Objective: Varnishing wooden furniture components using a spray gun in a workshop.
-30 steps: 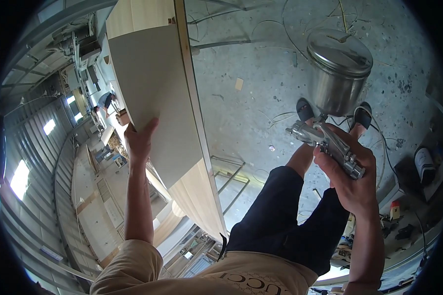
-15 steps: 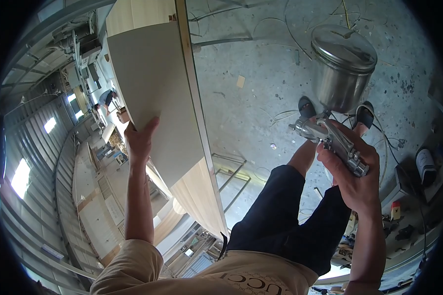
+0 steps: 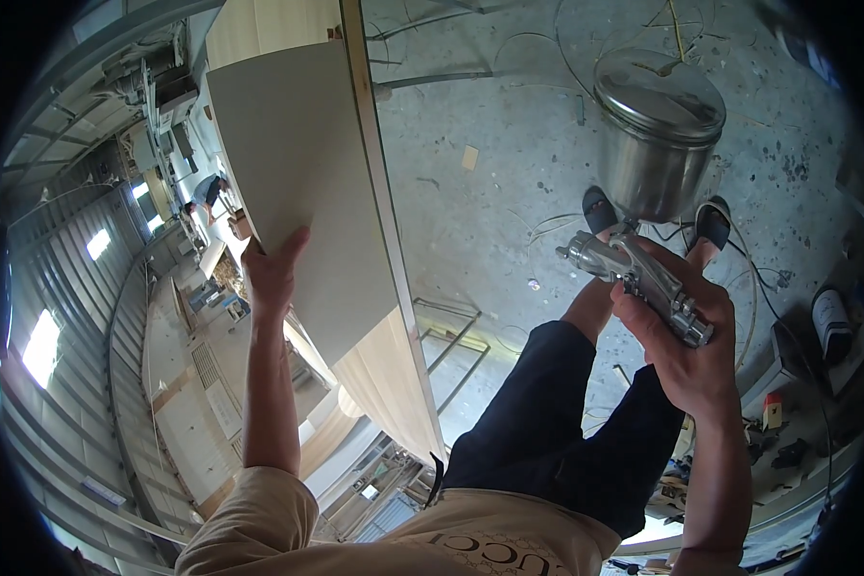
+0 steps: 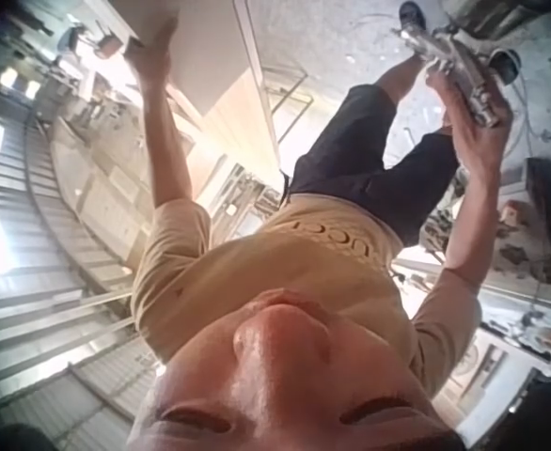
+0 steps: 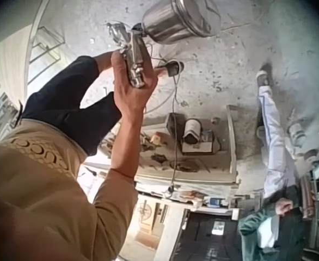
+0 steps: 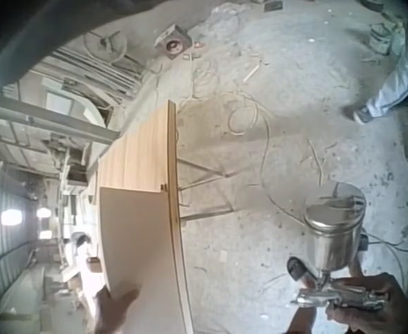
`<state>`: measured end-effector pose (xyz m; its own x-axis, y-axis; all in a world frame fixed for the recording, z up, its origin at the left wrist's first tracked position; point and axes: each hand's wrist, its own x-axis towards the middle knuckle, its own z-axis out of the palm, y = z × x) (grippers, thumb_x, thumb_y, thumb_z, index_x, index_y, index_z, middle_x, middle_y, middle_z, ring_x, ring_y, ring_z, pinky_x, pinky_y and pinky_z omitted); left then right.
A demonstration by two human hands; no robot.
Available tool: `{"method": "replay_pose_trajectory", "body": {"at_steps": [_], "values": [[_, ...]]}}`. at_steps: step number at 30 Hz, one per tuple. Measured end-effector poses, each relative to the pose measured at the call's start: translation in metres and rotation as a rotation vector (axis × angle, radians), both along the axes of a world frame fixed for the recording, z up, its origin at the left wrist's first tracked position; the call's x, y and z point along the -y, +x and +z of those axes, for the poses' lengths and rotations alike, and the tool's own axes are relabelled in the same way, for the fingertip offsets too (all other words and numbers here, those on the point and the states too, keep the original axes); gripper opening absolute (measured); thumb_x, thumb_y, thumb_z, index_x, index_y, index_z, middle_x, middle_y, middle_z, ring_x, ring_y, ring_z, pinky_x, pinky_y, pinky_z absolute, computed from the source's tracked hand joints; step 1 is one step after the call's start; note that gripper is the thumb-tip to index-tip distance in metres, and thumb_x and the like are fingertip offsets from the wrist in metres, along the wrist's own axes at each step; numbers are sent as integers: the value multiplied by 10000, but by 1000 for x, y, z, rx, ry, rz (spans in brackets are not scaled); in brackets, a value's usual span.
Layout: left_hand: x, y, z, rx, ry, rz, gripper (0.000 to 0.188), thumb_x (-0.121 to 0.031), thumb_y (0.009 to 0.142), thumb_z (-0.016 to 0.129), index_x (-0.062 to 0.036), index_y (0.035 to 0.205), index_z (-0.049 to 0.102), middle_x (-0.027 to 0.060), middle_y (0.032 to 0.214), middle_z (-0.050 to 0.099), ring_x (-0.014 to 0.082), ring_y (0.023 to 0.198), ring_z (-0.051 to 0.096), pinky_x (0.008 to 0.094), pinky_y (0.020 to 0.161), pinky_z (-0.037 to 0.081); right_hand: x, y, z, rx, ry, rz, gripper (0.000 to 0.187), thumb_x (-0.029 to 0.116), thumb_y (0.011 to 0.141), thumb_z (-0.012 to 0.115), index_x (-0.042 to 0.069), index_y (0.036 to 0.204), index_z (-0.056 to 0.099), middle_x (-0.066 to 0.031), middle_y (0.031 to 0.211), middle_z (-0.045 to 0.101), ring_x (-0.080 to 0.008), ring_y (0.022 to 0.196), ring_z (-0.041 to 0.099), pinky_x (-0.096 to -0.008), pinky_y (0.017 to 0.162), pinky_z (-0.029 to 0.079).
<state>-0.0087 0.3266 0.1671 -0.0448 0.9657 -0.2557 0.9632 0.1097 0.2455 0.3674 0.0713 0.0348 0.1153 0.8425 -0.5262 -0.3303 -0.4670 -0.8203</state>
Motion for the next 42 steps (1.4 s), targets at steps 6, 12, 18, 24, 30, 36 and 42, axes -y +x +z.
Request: {"method": "replay_pose_trajectory", "body": {"at_steps": [6,12,18,24,30,36,42], "values": [[-3,-3,2,16,5,-26,397,-276,831,831,25,1061,708,108,938,747,198,836,694,341,767,535,-1,-4,2,7,48,-30,437,166,946,709,9,1343,616,-49,898,736,-97,768,721,-174,458,436],[-2,-3,2,13,21,-54,401,-279,833,831,27,1059,705,110,936,747,197,834,696,339,767,536,-14,-7,11,-29,101,16,447,94,915,755,-8,1329,620,-54,874,762,-90,763,705,-262,954,471],[0,-1,1,-1,41,-69,371,-250,837,829,27,1049,702,115,936,746,195,830,695,336,760,538,-39,-18,7,-14,336,10,448,74,915,745,-14,1335,617,-61,918,750,-90,839,704,-203,720,551],[-1,-6,3,21,39,-53,401,-267,830,848,33,1049,698,122,935,744,206,826,694,345,758,539,-41,-10,15,-35,235,65,445,84,918,751,-10,1333,624,-51,930,755,-87,861,708,-207,759,556],[0,-9,-1,-2,34,-40,425,-277,828,853,45,1055,693,143,950,748,239,850,710,370,770,548,-36,-10,6,-26,251,41,449,85,913,759,1,1334,628,-32,920,756,-45,786,675,-175,653,517],[-2,-13,-3,7,29,-39,454,-298,815,861,45,1063,695,154,977,751,252,875,720,374,788,555,-32,-8,4,1,260,26,436,130,913,765,15,1315,644,-70,952,756,-75,744,672,-220,657,504],[-4,-20,-7,11,45,-45,490,-307,809,857,69,1078,693,163,982,750,255,877,719,377,787,559,-28,-6,4,21,221,40,436,179,916,767,10,1301,651,-139,1055,754,-151,845,720,-295,801,558]]}}
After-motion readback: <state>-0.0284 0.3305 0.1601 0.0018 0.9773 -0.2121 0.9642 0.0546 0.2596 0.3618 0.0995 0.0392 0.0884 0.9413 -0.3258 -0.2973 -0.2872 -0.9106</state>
